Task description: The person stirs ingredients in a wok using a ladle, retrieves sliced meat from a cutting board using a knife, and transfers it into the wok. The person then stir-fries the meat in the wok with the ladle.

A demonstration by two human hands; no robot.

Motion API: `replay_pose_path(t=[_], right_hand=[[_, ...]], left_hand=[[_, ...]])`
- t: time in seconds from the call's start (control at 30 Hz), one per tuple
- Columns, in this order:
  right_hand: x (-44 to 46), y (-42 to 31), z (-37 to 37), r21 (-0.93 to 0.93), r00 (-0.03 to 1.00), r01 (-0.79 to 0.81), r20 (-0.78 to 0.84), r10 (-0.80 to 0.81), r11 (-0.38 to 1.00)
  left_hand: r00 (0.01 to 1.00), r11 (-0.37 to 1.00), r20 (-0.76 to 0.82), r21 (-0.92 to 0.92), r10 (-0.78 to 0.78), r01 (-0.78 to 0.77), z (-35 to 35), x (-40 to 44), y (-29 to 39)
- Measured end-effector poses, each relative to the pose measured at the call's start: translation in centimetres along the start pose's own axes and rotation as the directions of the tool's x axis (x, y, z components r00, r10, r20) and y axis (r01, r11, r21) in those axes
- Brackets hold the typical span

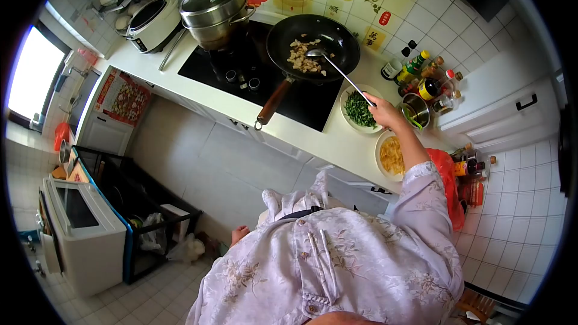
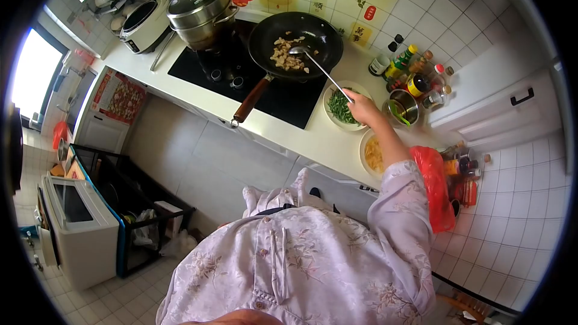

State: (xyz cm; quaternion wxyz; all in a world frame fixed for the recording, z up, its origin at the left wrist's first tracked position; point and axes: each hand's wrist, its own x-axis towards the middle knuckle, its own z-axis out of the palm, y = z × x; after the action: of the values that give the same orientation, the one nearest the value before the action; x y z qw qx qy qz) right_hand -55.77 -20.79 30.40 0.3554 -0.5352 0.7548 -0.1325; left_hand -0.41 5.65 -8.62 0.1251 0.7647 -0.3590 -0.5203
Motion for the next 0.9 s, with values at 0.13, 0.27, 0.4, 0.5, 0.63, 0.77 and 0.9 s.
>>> replay_pose_path(t=[0.13, 0.27, 0.4, 0.5, 0.63, 0.77, 0.9], right_hand=[[0.2, 1.7, -0.3, -0.203, 0.939, 0.234, -0.206, -0.275, 0.951], [-3.4, 1.2, -3.7, -0.147, 0.970, 0.173, -0.144, -0.194, 0.974], [-4.9, -0.9, -3.8, -0.240, 0.991, 0.099, -0.060, -0.116, 0.966], [-2.3, -1.0, -1.2, -0.218, 0.980, 0.175, -0.056, -0.191, 0.960], [0.8, -4.6, 0.3, -0.114, 0.986, 0.079, -0.136, -0.094, 0.990], [6.0, -4.2, 2.1, 0.054, 0.966, 0.107, -0.240, -0.091, 0.993], [6.8, -4.0, 3.8, 0.137, 0.974, 0.084, -0.220, -0.052, 0.987]], left_hand=[[0.991, 0.935, 0.095, -0.333, -0.097, 0.124, -2.7, 0.0, 7.5], [0.995, 0.934, 0.032, -0.344, -0.094, 0.099, -5.5, -0.8, 10.7], [0.989, 0.936, 0.084, -0.320, -0.125, 0.145, -6.8, 0.2, 6.8], [0.983, 0.956, 0.074, -0.233, -0.165, 0.178, -6.8, -0.5, 5.7], [0.984, 0.956, 0.059, -0.232, -0.169, 0.178, -5.6, -0.9, 6.3], [0.984, 0.941, 0.025, -0.290, -0.176, 0.176, -3.5, -3.7, 10.3], [0.987, 0.941, 0.035, -0.297, -0.157, 0.160, -0.7, -4.7, 9.6]])
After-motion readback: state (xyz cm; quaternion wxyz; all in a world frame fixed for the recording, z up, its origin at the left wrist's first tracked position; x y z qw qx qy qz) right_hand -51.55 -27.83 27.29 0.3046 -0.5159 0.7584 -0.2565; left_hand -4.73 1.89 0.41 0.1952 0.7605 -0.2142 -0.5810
